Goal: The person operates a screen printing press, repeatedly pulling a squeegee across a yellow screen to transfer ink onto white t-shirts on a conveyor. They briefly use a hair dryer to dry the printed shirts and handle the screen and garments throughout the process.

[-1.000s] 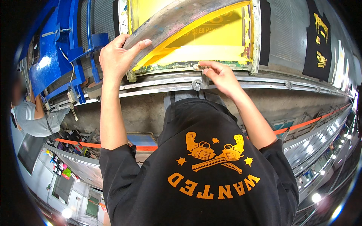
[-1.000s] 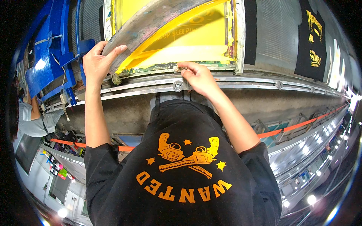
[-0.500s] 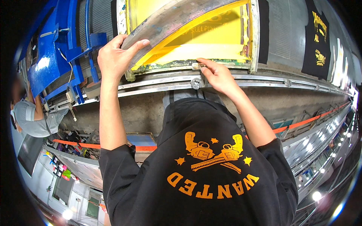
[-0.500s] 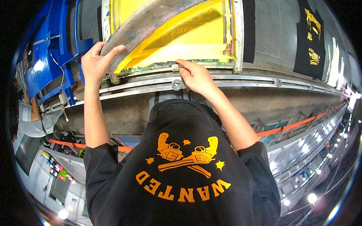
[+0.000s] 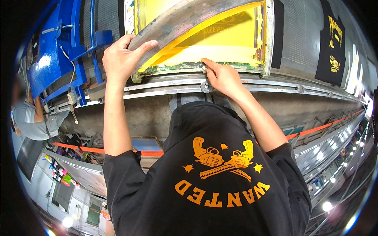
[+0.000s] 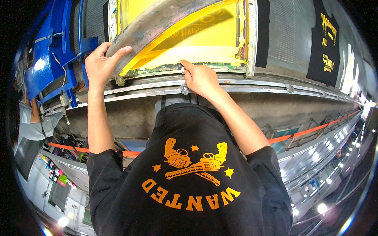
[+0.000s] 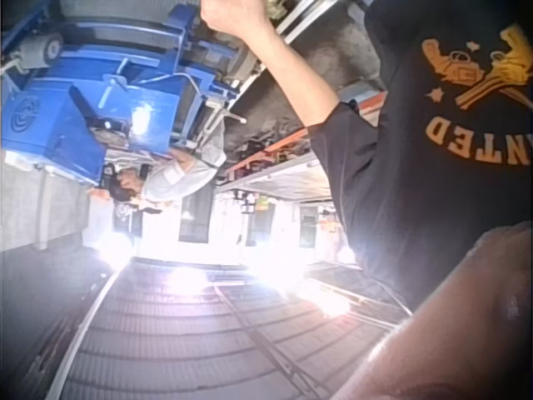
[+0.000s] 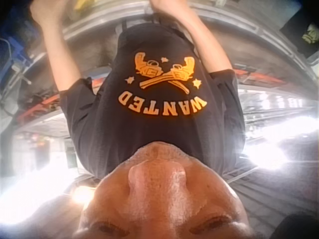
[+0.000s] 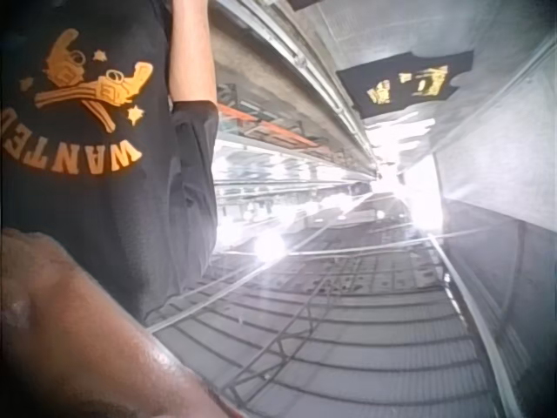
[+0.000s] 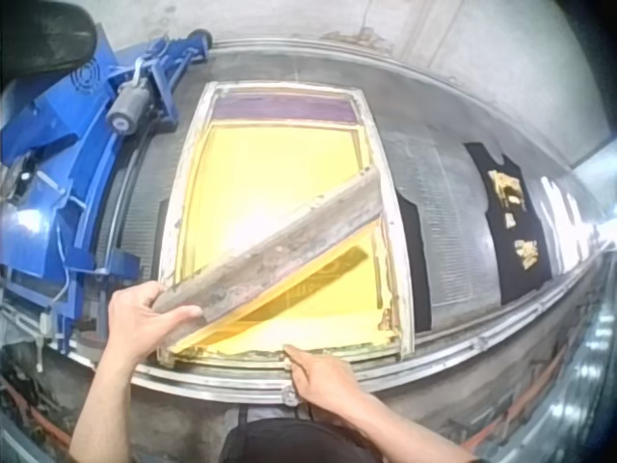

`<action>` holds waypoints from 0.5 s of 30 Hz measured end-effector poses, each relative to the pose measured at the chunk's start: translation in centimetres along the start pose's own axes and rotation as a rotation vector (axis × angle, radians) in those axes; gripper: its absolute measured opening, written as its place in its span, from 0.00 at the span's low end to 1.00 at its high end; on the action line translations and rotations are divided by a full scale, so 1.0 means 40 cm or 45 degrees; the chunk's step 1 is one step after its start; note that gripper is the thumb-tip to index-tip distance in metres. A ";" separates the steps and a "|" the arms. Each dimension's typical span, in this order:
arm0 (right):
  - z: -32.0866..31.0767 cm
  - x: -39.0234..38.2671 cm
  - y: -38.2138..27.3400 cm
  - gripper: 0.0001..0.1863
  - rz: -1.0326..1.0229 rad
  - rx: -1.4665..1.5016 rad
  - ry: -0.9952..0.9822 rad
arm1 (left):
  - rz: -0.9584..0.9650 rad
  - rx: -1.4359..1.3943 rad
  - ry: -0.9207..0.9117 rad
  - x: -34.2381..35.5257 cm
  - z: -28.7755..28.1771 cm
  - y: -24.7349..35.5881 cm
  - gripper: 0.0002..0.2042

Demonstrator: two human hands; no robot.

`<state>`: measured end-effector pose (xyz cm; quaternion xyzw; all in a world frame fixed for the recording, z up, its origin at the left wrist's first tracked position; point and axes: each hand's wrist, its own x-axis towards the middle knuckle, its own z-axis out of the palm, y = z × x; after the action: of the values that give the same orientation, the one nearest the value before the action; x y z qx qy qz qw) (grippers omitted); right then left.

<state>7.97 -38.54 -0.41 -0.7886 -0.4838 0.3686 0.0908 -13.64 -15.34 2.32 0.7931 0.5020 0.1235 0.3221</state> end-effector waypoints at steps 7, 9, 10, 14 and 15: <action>0.016 -0.002 0.001 0.22 -0.034 0.022 0.041 | 0.001 0.014 -0.006 0.002 0.001 -0.001 0.27; 0.029 -0.007 0.000 0.22 -0.060 0.066 0.095 | 0.008 0.012 -0.009 0.002 0.002 0.000 0.28; 0.037 -0.009 0.002 0.22 -0.077 0.058 0.109 | 0.007 0.019 -0.017 0.002 0.002 0.001 0.28; 0.036 -0.019 -0.008 0.24 -0.109 -0.105 0.067 | 0.015 0.020 -0.012 0.004 0.006 0.001 0.27; 0.029 -0.021 -0.012 0.25 -0.109 -0.178 0.031 | 0.017 0.028 -0.009 0.004 0.006 0.004 0.27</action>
<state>6.63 -39.23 -0.60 -0.7760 -0.5404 0.3201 0.0570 -13.35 -15.35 2.22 0.8005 0.4967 0.1172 0.3143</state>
